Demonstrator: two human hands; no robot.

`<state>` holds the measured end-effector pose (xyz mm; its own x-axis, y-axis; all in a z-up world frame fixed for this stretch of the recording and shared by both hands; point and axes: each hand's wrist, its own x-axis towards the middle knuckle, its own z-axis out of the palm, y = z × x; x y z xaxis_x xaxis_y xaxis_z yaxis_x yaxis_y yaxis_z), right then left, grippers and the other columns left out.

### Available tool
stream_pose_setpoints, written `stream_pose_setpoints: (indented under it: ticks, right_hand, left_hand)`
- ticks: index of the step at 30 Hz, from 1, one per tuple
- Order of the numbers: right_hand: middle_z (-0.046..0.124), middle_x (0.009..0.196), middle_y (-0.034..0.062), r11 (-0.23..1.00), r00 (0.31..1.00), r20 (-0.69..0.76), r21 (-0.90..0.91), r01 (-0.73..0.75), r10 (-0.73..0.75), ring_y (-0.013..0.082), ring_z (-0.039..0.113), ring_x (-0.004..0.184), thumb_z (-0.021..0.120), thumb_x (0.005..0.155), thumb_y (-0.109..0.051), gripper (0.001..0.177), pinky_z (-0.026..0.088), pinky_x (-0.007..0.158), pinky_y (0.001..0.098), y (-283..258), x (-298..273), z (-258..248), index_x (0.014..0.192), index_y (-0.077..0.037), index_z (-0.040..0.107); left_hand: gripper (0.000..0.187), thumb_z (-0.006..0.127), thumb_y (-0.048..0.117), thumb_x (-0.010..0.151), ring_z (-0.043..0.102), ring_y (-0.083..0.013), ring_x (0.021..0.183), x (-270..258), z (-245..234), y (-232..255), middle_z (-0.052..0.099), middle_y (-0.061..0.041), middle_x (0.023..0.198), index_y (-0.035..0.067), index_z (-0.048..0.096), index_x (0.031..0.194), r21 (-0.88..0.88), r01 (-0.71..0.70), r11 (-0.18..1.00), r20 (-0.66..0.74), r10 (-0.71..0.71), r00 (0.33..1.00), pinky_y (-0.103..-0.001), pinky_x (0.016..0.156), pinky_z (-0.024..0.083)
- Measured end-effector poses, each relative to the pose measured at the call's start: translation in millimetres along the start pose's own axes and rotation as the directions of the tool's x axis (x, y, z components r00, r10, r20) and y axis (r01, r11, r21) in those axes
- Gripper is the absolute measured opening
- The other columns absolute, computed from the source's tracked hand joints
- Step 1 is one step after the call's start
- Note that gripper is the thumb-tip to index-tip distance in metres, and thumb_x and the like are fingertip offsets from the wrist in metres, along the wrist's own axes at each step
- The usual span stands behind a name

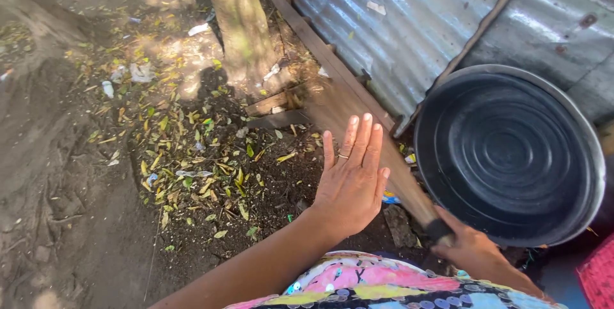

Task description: Sweeping fallen leaves and debris off the ground using a stick broom.

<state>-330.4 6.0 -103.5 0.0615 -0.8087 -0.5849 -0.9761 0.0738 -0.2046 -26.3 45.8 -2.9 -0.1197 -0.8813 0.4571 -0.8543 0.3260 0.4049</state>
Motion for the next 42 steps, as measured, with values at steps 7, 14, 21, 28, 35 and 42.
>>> stream_pose_setpoints:
  ticks: [7, 14, 21, 28, 35, 42]
  right_hand:
    - [0.077, 0.102, 0.0078, 1.000, 0.982, 0.189, -0.012, 0.023, -0.020, 0.0138, 0.071, 0.089, 0.084, 0.082, -0.029, 0.085, 0.057, 0.086, 0.0298, 72.0, 65.0, 45.9, 0.156, -0.031, 0.041]
    - [0.080, 0.102, 0.0112, 0.928, 0.940, 0.285, 0.364, 0.074, -0.187, 0.0150, 0.070, 0.086, 0.083, 0.076, -0.021, 0.087, 0.056, 0.082, 0.0282, -38.6, -11.4, 2.1, 0.154, -0.029, 0.047]
    - [0.073, 0.114, 0.0215, 0.995, 1.000, 0.011, 0.097, -0.017, 0.016, 0.0300, 0.071, 0.098, 0.089, 0.071, -0.031, 0.104, 0.057, 0.093, 0.0411, -13.3, 38.8, -6.4, 0.160, -0.035, 0.036]
    - [0.077, 0.097, 0.0067, 0.954, 0.937, 0.335, -0.238, 0.181, -0.094, 0.0216, 0.076, 0.088, 0.088, 0.071, -0.040, 0.059, 0.059, 0.083, 0.0382, 58.4, 111.2, 24.1, 0.124, -0.017, 0.075]
    - [0.064, 0.074, 0.0127, 0.706, 0.893, 0.450, 0.631, -0.323, 0.006, 0.0246, 0.059, 0.054, 0.077, 0.081, -0.018, 0.070, 0.047, 0.045, 0.0381, -42.3, -15.9, -63.6, 0.147, -0.024, 0.055]
    - [0.064, 0.082, 0.0079, 0.602, 0.978, 0.209, 0.778, -0.181, 0.025, 0.0237, 0.062, 0.062, 0.074, 0.082, -0.018, 0.055, 0.053, 0.049, 0.0392, -74.3, 19.8, -31.5, 0.135, -0.020, 0.059]
  left_hand:
    - [0.069, 0.051, 0.029, 0.101, 0.016, -0.0387, 0.157, -9.2, 1.7, -9.5, 0.020, -0.023, 0.167, -0.006, 0.029, 0.157, 0.053, 0.073, 0.996, -0.046, -0.070, 0.996, -0.068, 0.121, 0.008]
    - [0.069, 0.052, 0.028, 0.100, 0.017, -0.0387, 0.158, -6.4, 8.6, 6.9, 0.020, -0.023, 0.168, -0.005, 0.029, 0.157, 0.009, 0.043, 0.999, -0.038, -0.042, 0.998, -0.068, 0.122, 0.009]
    - [0.069, 0.050, 0.029, 0.102, 0.015, -0.0390, 0.159, -20.3, -6.8, 5.0, 0.020, -0.024, 0.168, -0.005, 0.027, 0.158, 0.015, 0.071, 0.997, -0.030, -0.070, 0.997, -0.067, 0.123, 0.007]
    - [0.068, 0.050, 0.028, 0.102, 0.015, -0.0396, 0.158, -25.5, -5.6, 1.3, 0.021, -0.024, 0.168, -0.005, 0.028, 0.158, 0.039, 0.124, 0.991, -0.071, -0.121, 0.990, -0.067, 0.122, 0.007]
    - [0.068, 0.051, 0.027, 0.101, 0.016, -0.0389, 0.159, -15.1, 4.8, 11.4, 0.021, -0.023, 0.168, -0.005, 0.030, 0.157, -0.025, 0.087, 0.996, -0.099, -0.090, 0.991, -0.066, 0.123, 0.007]
    - [0.068, 0.051, 0.027, 0.102, 0.014, -0.0380, 0.159, -36.7, -7.9, -3.2, 0.020, -0.023, 0.169, -0.005, 0.029, 0.158, -0.024, 0.130, 0.991, -0.098, -0.132, 0.986, -0.066, 0.123, 0.006]
